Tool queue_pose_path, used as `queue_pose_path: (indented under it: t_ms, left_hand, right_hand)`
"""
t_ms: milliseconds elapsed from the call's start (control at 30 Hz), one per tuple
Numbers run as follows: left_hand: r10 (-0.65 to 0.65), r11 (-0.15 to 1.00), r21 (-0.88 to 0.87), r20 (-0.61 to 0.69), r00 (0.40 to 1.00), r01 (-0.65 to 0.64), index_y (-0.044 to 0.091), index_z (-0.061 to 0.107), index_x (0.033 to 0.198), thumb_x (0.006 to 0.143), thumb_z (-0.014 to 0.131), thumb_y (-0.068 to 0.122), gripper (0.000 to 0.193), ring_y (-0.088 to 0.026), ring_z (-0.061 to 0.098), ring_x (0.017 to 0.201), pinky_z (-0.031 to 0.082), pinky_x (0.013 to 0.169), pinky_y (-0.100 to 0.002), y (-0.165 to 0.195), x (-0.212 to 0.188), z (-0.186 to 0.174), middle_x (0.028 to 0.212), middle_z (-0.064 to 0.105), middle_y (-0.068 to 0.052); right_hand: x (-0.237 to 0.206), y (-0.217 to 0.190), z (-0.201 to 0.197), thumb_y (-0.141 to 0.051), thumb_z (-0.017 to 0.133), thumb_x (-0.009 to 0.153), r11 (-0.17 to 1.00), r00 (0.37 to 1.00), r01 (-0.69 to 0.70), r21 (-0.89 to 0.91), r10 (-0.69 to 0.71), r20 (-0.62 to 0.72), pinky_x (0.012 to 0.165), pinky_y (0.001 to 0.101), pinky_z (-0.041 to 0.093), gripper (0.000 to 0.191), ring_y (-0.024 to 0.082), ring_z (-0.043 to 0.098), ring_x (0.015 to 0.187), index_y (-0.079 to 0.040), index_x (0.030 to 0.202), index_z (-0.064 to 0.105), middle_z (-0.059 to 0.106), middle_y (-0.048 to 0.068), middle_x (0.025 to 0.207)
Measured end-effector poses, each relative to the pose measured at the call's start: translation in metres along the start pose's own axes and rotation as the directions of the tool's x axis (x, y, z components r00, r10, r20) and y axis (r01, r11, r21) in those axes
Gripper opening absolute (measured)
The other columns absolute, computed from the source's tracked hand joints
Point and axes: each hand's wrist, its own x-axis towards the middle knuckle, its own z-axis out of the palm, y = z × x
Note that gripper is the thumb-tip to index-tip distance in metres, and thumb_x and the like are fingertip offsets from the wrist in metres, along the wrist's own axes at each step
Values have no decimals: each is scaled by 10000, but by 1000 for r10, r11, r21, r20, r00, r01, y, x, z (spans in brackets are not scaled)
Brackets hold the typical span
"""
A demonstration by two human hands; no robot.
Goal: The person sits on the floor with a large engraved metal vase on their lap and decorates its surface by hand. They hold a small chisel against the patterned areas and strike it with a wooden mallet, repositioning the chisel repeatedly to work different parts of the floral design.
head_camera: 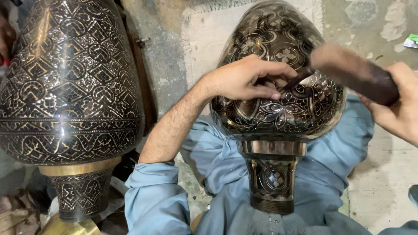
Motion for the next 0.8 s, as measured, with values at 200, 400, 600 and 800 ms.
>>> queue_pose_path:
  t_ms: [200,400,600,800]
  left_hand:
    - [51,995,81,95,994,-59,100,551,1439,1031,721,108,442,-170,787,1057,628,948,-346,-6,2,-8,1134,789,-62]
    - [143,984,87,146,979,-156,82,544,1449,1038,729,124,452,-186,776,1089,610,976,-353,-14,8,-15,1140,771,-69]
    - [122,991,21,186,975,-129,85,534,1467,1040,704,109,460,-184,789,1091,613,979,-348,-14,6,-18,1140,781,-60]
    - [97,994,37,25,995,-98,87,557,1441,1032,722,104,441,-198,793,1106,626,991,-355,-8,-9,-10,1166,791,-81]
  right_hand:
    - [7,-72,-15,-84,860,803,888,978,-25,-458,116,171,641,342,566,447,236,710,690,-20,1206,679,718,157,821]
    - [-2,-48,1,-114,778,949,985,998,-53,166,55,-8,696,298,524,293,174,651,775,24,1093,563,656,126,903]
    - [-11,6,0,-105,715,1024,995,998,-54,79,53,20,709,283,526,268,165,637,795,44,1171,547,624,119,927]
    - [21,-9,-5,-144,769,989,995,999,13,98,-17,44,738,307,553,287,187,667,829,43,1089,575,650,125,922]
